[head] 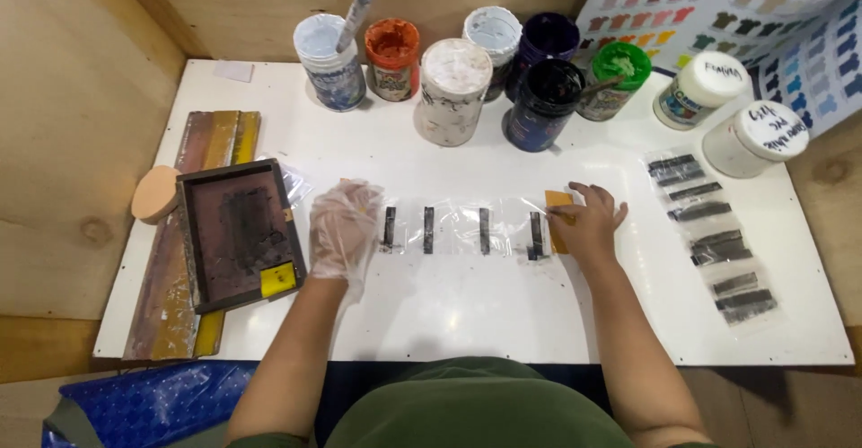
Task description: Preparing a small screen printing frame by applying tape and organizing small plastic bags on a work surface.
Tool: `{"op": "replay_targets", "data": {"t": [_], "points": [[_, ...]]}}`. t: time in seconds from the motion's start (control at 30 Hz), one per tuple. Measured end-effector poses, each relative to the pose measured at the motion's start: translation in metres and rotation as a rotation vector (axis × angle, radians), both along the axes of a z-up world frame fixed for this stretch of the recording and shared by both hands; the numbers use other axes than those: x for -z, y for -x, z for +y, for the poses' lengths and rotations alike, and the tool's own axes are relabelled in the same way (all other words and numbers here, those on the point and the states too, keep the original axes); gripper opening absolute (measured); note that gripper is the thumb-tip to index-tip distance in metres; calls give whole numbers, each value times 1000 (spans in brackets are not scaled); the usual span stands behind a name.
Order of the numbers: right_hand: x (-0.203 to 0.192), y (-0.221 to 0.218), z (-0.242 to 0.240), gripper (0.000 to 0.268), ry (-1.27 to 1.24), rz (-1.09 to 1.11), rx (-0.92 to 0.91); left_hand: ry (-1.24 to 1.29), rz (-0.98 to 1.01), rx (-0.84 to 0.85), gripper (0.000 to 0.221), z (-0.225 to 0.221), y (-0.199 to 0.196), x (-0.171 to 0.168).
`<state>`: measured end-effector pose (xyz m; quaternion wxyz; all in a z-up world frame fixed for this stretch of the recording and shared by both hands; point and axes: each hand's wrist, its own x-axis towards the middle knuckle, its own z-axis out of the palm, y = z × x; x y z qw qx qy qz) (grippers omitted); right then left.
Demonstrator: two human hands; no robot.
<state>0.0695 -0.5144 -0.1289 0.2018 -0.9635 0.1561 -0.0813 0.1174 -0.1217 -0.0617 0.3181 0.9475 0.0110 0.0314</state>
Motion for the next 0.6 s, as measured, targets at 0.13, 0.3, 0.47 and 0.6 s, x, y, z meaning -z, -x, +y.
{"op": "replay_targets", "data": {"t": [0.13,0.3,0.47,0.6], "points": [[22,-6,-15,1,-55,-74,-29,-21,-74,77,38,18,-33,39],[0,-5,-4,11,-539,-216,-22,42,22,182,32,10,-57,38],[-55,-1,7,15,-711,-251,-188,107,197,467,35,-34,-43,-55],[-107,-1,21,13,-688,-300,-314,157,295,605,43,-71,-48,-71]]}}
